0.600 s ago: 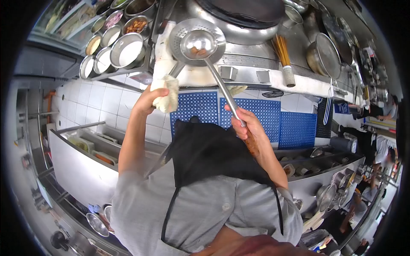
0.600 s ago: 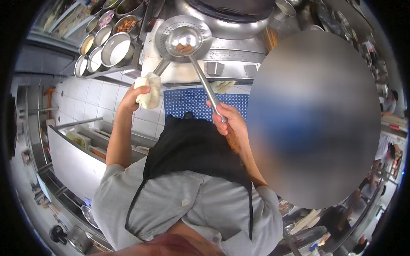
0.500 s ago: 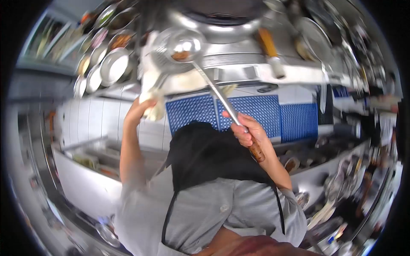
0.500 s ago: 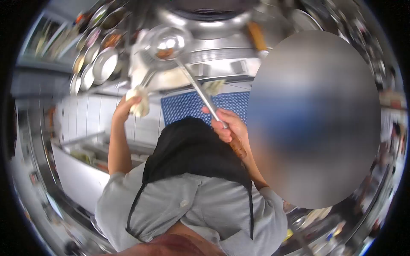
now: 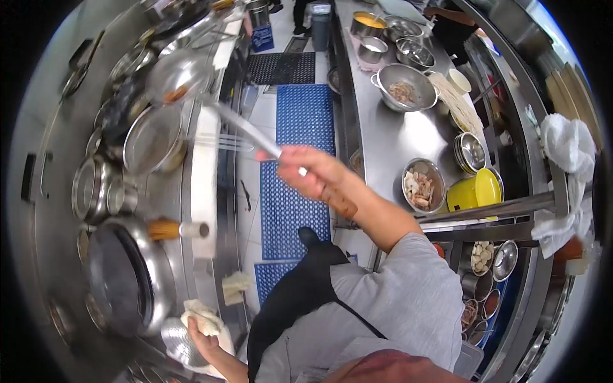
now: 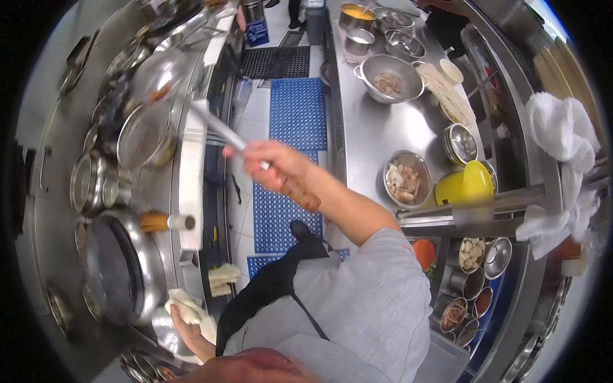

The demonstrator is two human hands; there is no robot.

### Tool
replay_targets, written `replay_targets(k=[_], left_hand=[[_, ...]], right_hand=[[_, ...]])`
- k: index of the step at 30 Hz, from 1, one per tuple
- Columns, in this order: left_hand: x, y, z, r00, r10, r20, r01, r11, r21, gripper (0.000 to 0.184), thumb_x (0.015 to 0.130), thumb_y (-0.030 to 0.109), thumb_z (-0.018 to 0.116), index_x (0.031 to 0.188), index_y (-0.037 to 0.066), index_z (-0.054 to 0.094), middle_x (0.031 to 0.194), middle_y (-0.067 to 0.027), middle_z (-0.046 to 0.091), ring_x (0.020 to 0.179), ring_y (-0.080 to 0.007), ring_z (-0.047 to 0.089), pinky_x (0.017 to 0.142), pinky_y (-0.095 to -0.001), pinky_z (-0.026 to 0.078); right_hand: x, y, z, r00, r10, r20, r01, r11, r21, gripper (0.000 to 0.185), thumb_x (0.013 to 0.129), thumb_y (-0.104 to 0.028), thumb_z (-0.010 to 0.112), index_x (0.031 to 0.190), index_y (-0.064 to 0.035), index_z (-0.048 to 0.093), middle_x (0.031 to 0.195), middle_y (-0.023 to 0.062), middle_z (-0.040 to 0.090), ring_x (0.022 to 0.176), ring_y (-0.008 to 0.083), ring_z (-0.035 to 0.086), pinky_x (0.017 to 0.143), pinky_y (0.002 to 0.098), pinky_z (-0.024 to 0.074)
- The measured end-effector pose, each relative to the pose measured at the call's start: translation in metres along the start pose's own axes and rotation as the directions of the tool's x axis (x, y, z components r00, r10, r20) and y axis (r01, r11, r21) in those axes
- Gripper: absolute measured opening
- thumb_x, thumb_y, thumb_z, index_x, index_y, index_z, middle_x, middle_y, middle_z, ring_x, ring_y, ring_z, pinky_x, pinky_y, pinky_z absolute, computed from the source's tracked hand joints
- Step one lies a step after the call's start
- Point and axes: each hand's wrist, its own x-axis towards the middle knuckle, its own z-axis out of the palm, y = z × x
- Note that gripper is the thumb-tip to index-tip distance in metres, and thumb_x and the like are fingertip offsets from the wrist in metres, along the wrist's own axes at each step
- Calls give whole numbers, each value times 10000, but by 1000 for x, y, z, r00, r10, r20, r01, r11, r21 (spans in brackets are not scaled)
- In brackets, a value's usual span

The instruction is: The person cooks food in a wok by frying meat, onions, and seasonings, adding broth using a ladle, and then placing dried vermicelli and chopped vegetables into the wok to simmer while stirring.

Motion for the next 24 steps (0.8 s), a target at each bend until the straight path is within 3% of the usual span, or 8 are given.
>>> replay_targets(k=[3, 7, 12, 14, 16, 20, 23, 24], left_hand=[[40, -12, 43, 982, -56, 181, 53, 998, 22, 621, 833, 282, 724, 1329, -31, 520, 1205, -170, 650, 1077, -339, 650, 958, -464, 524], [47, -19, 100, 930, -203, 306, 182, 979, 97, 649, 714, 153, 706, 1306, -43, 524, 1179, -157, 653, 1049, -324, 656, 921, -445, 539], [64, -40, 111, 884, -428, 191, 359, 880, 311, 510, 709, 120, 660, 1189, -35, 582, 1033, -120, 677, 877, -276, 682, 769, -394, 566], [63, -42, 117, 843, -498, 201, 391, 826, 405, 423, 739, 113, 641, 1140, -19, 618, 1006, -106, 686, 853, -266, 685, 764, -386, 562], [59, -41, 118, 796, -554, 243, 381, 772, 508, 363, 772, 119, 629, 1113, -3, 642, 1002, -97, 692, 864, -259, 682, 789, -383, 553], [55, -57, 121, 766, -632, 116, 447, 654, 610, 332, 797, 147, 623, 1099, 12, 652, 983, -85, 688, 850, -237, 671, 779, -371, 546], [53, -65, 120, 762, -646, 40, 474, 599, 646, 312, 815, 168, 618, 1088, 24, 660, 969, -76, 685, 839, -220, 663, 771, -362, 541], [52, -67, 118, 765, -644, 19, 479, 588, 652, 305, 822, 175, 617, 1085, 27, 662, 964, -72, 684, 835, -215, 661, 769, -359, 539]], right_hand=[[0, -98, -21, 889, -340, -306, 284, 935, -212, 313, 990, -151, 559, 1279, -32, 562, 681, -41, 504, 471, 18, 432, 365, 166, 369], [-9, -225, -61, 515, -584, -627, 445, 808, -387, 278, 976, -175, 585, 1207, -20, 573, 740, -52, 540, 529, 1, 434, 428, 130, 358], [-59, -406, -200, 333, -683, -650, 472, 718, -512, 125, 949, -95, 628, 848, -34, 588, 660, 5, 590, 489, 79, 518, 409, 208, 437], [-71, -446, -217, 100, -740, -665, 354, 651, -672, 135, 945, -71, 630, 828, -32, 578, 632, 17, 561, 461, 100, 502, 411, 223, 437], [-83, -470, -233, -11, -818, -575, -2, 575, -818, 139, 887, -63, 631, 760, -15, 604, 668, 70, 607, 505, 148, 571, 425, 298, 459], [-96, -496, -261, -251, -902, -352, -671, 424, -609, 156, 798, -123, 618, 752, 19, 666, 747, 184, 690, 588, 236, 680, 531, 400, 535], [-115, -506, -306, -101, -985, 142, -938, 47, -343, 224, 763, -165, 619, 835, 30, 700, 734, 222, 701, 623, 294, 711, 630, 423, 558], [-120, -506, -309, -126, -988, 87, -928, 87, -361, 233, 756, -180, 629, 830, 29, 701, 758, 221, 706, 657, 292, 716, 648, 422, 558]])
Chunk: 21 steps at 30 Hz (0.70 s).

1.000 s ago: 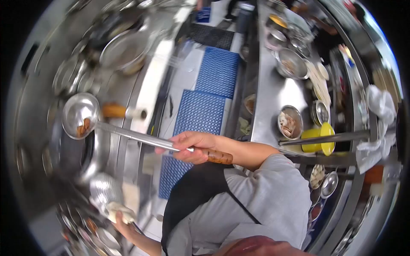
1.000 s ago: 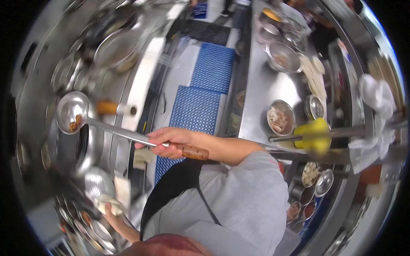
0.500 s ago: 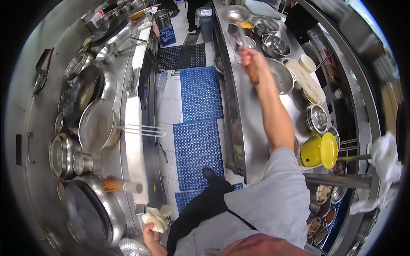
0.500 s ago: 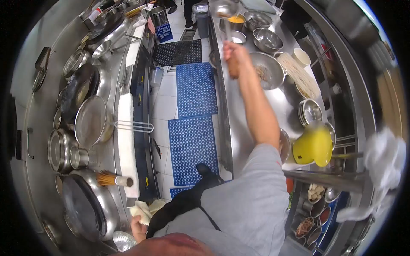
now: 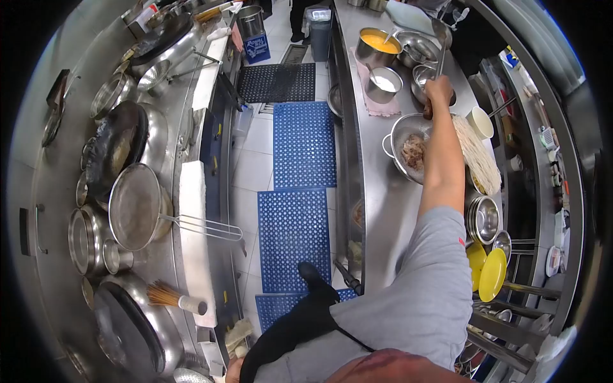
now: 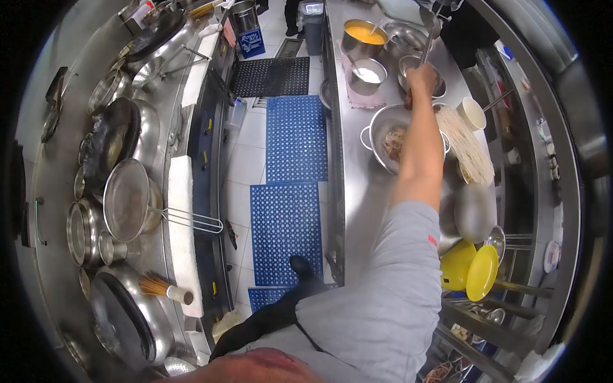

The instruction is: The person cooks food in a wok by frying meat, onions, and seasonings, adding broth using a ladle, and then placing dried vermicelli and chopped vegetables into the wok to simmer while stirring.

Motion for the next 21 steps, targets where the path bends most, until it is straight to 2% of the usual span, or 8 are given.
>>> replay_targets(k=[4, 6, 8, 12, 13, 15, 19, 21], left_hand=[[12, -11, -11, 994, 52, -96, -47, 997, 54, 283, 847, 204, 611, 1070, 42, 672, 945, -60, 680, 821, -192, 650, 759, -347, 532], [11, -22, -8, 984, 64, -163, -41, 989, 142, 274, 859, 218, 608, 1063, 50, 677, 936, -54, 678, 813, -181, 645, 754, -341, 528], [14, -35, -9, 970, 48, -239, 4, 977, 213, 266, 872, 232, 605, 1056, 57, 683, 926, -48, 676, 806, -170, 639, 749, -335, 525], [-27, -7, 18, 959, 19, -284, -80, 976, -204, 285, 855, 240, 619, 1069, 61, 676, 929, -35, 676, 790, -153, 635, 726, -325, 521], [-34, -6, 17, 969, 87, -232, -168, 918, -360, 512, 754, 209, 659, 1231, 28, 612, 1097, -79, 645, 997, -200, 627, 905, -340, 500], [-34, -7, 15, 914, 279, -294, -390, 805, -448, 582, 728, 169, 654, 1278, -2, 572, 1135, -100, 647, 999, -207, 632, 899, -335, 501], [-55, 12, 1, 603, 370, -707, -497, 867, 30, 604, 683, 213, 758, 1220, -12, 595, 1095, -139, 675, 1001, -258, 652, 890, -335, 505], [-73, 23, 4, 416, 317, -852, -241, 942, 233, 604, 710, 221, 784, 1236, -3, 589, 1137, -190, 657, 1079, -261, 636, 935, -355, 493]], right_hand=[[8, 6, -16, 975, 101, 200, -111, 993, 35, 268, 788, -242, 710, 890, 6, 700, 847, 185, 725, 719, 270, 715, 654, 402, 557], [-33, -10, -38, 791, 102, 603, -598, 341, 726, 303, 918, -213, 695, 1126, -1, 636, 1019, 179, 693, 930, 295, 691, 688, 376, 563], [-83, -54, -94, 782, 40, 622, -588, 379, 714, 330, 929, -177, 673, 1175, 39, 634, 1129, 188, 647, 999, 304, 645, 877, 369, 532], [-168, -106, -140, 800, -117, 588, -403, 621, 672, 250, 961, -237, 683, 1058, -8, 655, 837, 40, 606, 704, 109, 538, 578, 232, 430], [-176, -103, -137, 749, -278, 601, -338, 621, 708, 239, 964, -251, 684, 993, -18, 642, 744, 29, 573, 594, 97, 507, 490, 227, 389], [-221, -138, -157, 717, -287, 635, -345, 645, 682, 228, 976, -241, 670, 963, -17, 632, 707, 31, 561, 545, 92, 485, 460, 232, 382], [-277, -180, -157, 517, -597, 614, -431, 438, 789, 179, 1002, -164, 617, 1051, 6, 589, 711, 35, 536, 506, 83, 472, 433, 218, 389], [-307, -202, -171, 431, -679, 595, -426, 428, 797, 188, 994, -158, 624, 1058, 14, 583, 729, 44, 545, 495, 84, 465, 413, 217, 383]])
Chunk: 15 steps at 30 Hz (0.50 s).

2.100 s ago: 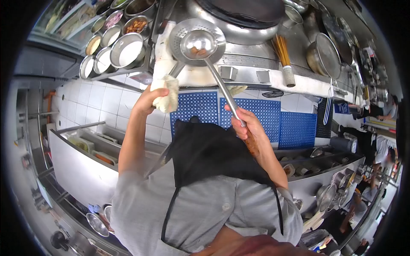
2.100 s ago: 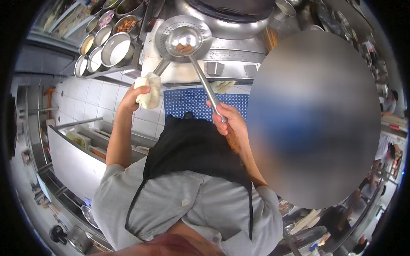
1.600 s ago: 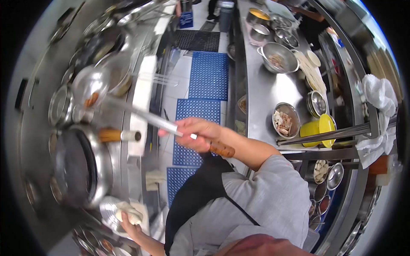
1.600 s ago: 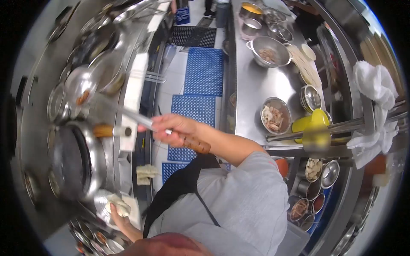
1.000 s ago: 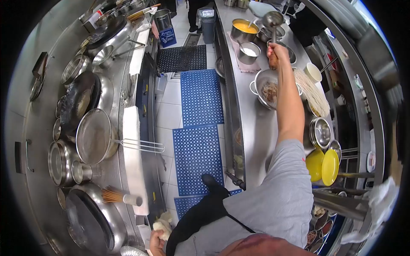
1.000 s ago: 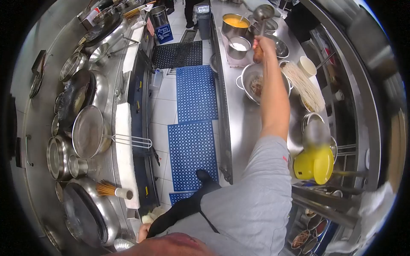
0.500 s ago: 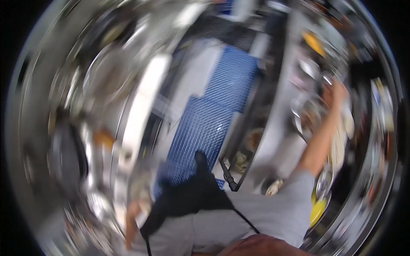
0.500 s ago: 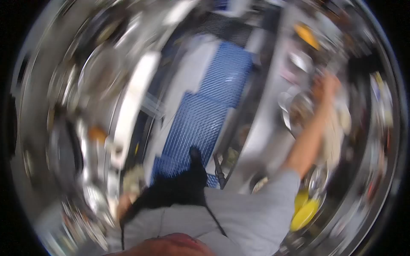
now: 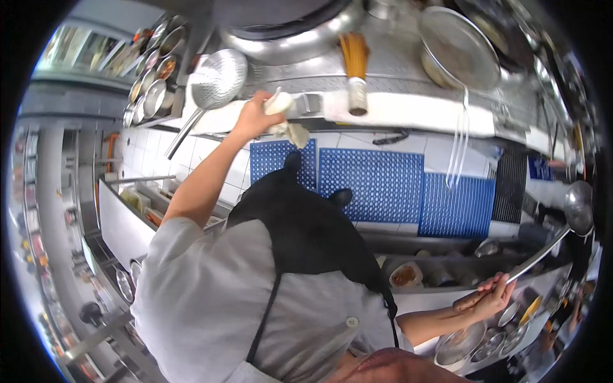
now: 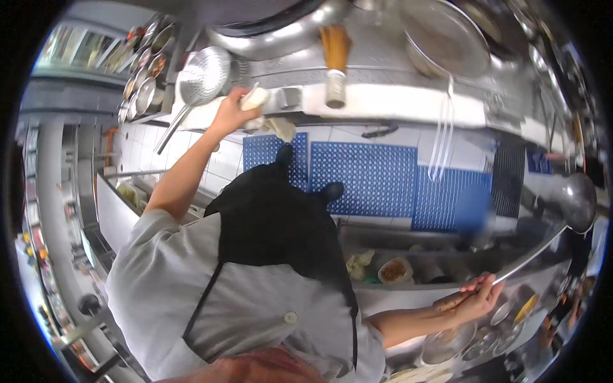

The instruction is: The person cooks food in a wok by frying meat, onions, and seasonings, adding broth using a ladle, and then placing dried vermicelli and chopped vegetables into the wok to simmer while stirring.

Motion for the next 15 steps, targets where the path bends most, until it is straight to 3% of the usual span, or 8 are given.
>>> replay_targets(k=[2, 4, 6, 8, 11, 12, 14, 15], left_hand=[[29, -49, 19, 865, 467, -186, -381, 850, 364, 660, 730, 290, 814, 1285, 24, 575, 1144, -214, 639, 1081, -315, 621, 922, -402, 503], [37, -52, 31, 915, 401, -41, -274, 694, 665, 749, 730, 368, 818, 1343, 38, 543, 1169, -198, 621, 1085, -346, 590, 914, -428, 500], [43, -57, 38, 929, 369, -39, -243, 684, 687, 806, 736, 453, 795, 1373, 43, 518, 1201, -177, 608, 1124, -342, 559, 936, -435, 484], [39, -45, 25, 953, 302, 12, -242, 740, 628, 836, 748, 507, 766, 1399, 51, 505, 1259, -191, 583, 1143, -339, 546, 968, -452, 466], [33, -61, 2, 790, 582, -192, -456, 768, 450, 825, 753, 468, 756, 1403, 28, 504, 1254, -209, 579, 1156, -368, 538, 986, -497, 436], [31, -63, -24, 724, 628, -284, -552, 776, 306, 691, 765, 379, 770, 1326, 27, 573, 1218, -199, 593, 1122, -373, 558, 957, -463, 465], [45, -86, -79, 603, 645, -469, -610, 752, 250, 498, 806, 266, 755, 1254, 81, 641, 1214, -158, 615, 1090, -347, 591, 928, -425, 505], [59, -106, -117, 562, 624, -543, -554, 771, 313, 420, 811, 239, 749, 1192, 81, 668, 1131, -141, 645, 1028, -328, 623, 882, -414, 521]], right_hand=[[-12, -14, 53, 998, -37, 54, 37, 999, 1, 217, 994, -136, 603, 1125, 34, 572, 713, 51, 535, 468, 84, 446, 366, 222, 366], [-19, -10, 90, 978, -42, 203, 23, 995, 96, 306, 991, -123, 592, 1246, 41, 550, 700, 43, 513, 459, 84, 444, 362, 221, 366], [-46, -24, 140, 947, -29, 319, -31, 983, 180, 535, 964, -121, 622, 1441, 31, 436, 678, 31, 480, 437, 77, 421, 353, 215, 359], [-65, -22, 177, 870, 8, 494, -156, 953, 260, 532, 1002, -79, 554, 1488, 30, 364, 722, 30, 491, 432, 61, 422, 332, 210, 366], [-113, -31, 246, 736, 35, 676, -309, 906, 290, 605, 936, -134, 671, 1450, 52, 412, 623, 16, 457, 394, 66, 398, 302, 211, 314], [-127, -29, 265, 686, 69, 724, -348, 905, 243, 607, 938, -135, 673, 1446, 61, 406, 638, 21, 467, 388, 66, 397, 307, 214, 331], [-158, -33, 304, 579, 106, 809, -451, 868, 209, 579, 949, -129, 658, 1437, 66, 415, 656, 28, 479, 388, 66, 404, 311, 214, 345], [-174, -36, 327, 558, 117, 822, -471, 860, 197, 571, 952, -125, 653, 1435, 66, 416, 661, 30, 482, 389, 65, 406, 311, 214, 349]])
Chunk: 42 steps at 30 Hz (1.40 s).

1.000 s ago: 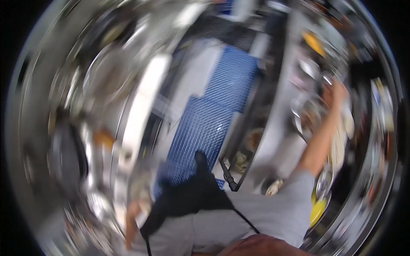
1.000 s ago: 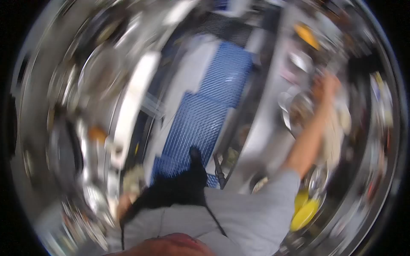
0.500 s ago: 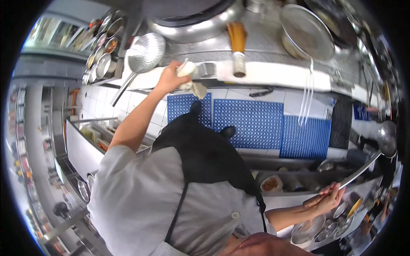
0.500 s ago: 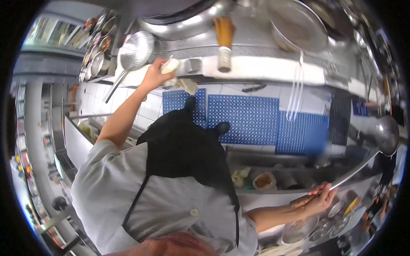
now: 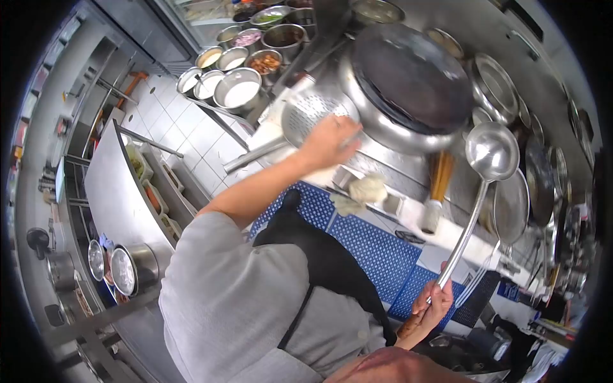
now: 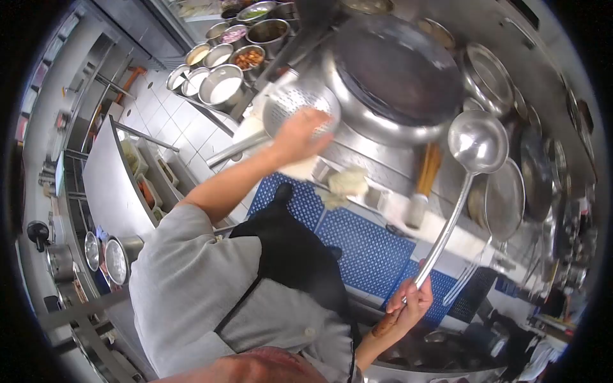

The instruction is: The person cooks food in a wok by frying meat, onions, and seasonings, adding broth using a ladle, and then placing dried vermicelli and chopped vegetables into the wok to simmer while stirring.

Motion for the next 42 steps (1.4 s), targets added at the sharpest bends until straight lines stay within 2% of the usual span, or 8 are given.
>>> replay_targets(k=[4, 8, 15, 23, 30, 34, 38, 42], left_hand=[[80, -186, -107, 901, -273, -337, 324, 941, 102, 196, 868, 177, 668, 991, 41, 737, 907, -144, 722, 853, -317, 698, 785, -395, 546], [108, -382, -166, 744, -617, -256, 667, 671, 323, 246, 832, 192, 640, 1022, 92, 759, 1028, -199, 722, 996, -373, 692, 879, -454, 544], [115, -517, -150, 667, -668, 330, 408, 697, 589, 367, 773, 223, 717, 1131, 142, 735, 1136, -178, 706, 1076, -365, 670, 943, -450, 536], [110, -562, -111, 728, -644, 237, 417, 690, 592, 383, 720, 183, 757, 1100, 137, 758, 1056, -202, 720, 1039, -368, 683, 939, -448, 537], [130, -517, -167, 705, -689, 171, 607, 710, 358, 208, 708, 85, 744, 906, 25, 765, 1001, -230, 727, 983, -337, 714, 898, -421, 564], [133, -520, -180, 548, -805, 229, 837, 523, -164, 201, 730, 3, 771, 915, -59, 725, 932, -174, 736, 931, -256, 724, 796, -370, 599], [124, -561, -171, 534, -791, 299, 672, 183, -717, 232, 803, -61, 727, 1023, -96, 664, 950, -139, 714, 881, -242, 705, 742, -360, 615], [129, -544, -178, 591, -723, 357, 563, 53, -825, 233, 872, 2, 698, 1099, -29, 650, 1071, -118, 690, 1003, -222, 664, 906, -378, 578]], right_hand=[[31, 19, 91, 998, 68, 7, -68, 997, -33, 552, 961, -115, 639, 1435, 62, 417, 670, 35, 484, 394, 66, 412, 310, 215, 360], [50, 25, 146, 997, 68, -48, -74, 989, -129, 589, 945, -130, 669, 1440, 59, 411, 670, 38, 485, 393, 71, 418, 306, 218, 367], [55, 20, 205, 986, 10, -169, -51, 968, -244, 634, 928, -141, 695, 1450, 59, 396, 665, 48, 493, 395, 99, 468, 300, 228, 384], [67, 26, 229, 980, -5, -200, -61, 944, -325, 603, 922, -134, 692, 1431, 51, 426, 658, 42, 501, 389, 88, 448, 301, 221, 376], [67, 32, 234, 979, -19, -202, -54, 935, -351, 574, 920, -119, 685, 1413, 52, 447, 661, 41, 507, 392, 92, 448, 303, 224, 371], [65, 36, 230, 978, -29, -206, -42, 942, -333, 560, 929, -113, 669, 1415, 52, 446, 658, 38, 499, 397, 95, 451, 304, 227, 373], [61, 39, 224, 974, -18, -225, -53, 950, -308, 550, 935, -119, 652, 1414, 53, 445, 651, 34, 486, 398, 95, 449, 305, 225, 376], [59, 42, 204, 976, 26, -215, -96, 942, -323, 511, 921, -133, 649, 1365, 56, 482, 651, 26, 491, 396, 70, 445, 301, 206, 381]])
